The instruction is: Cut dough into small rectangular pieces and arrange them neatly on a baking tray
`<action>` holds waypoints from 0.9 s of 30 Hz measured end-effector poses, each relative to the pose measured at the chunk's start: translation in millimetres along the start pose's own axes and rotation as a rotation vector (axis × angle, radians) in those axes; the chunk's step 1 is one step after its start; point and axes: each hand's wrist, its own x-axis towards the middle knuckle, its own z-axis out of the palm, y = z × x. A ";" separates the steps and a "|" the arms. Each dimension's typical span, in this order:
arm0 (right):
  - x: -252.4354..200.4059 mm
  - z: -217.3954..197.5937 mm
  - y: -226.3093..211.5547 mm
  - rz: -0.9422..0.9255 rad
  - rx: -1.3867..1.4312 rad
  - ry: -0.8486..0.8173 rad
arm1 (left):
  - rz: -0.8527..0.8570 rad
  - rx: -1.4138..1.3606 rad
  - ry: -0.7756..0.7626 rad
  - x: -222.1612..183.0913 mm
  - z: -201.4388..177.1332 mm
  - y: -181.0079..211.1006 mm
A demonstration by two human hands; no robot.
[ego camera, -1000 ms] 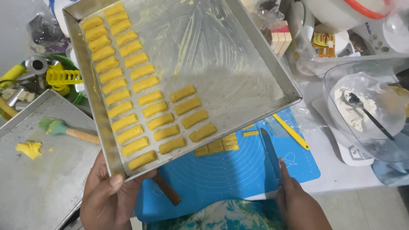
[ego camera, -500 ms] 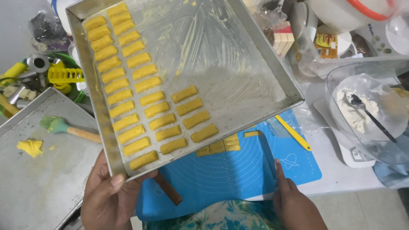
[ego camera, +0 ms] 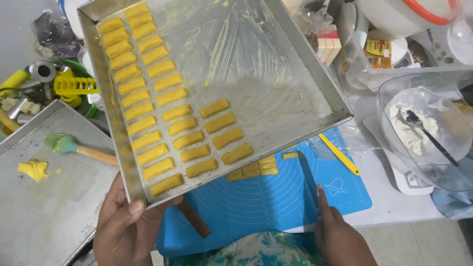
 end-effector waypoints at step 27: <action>19.4 -10.4 39.4 -0.070 0.132 0.210 | 0.036 -0.006 -0.020 -3.7 5.6 -0.8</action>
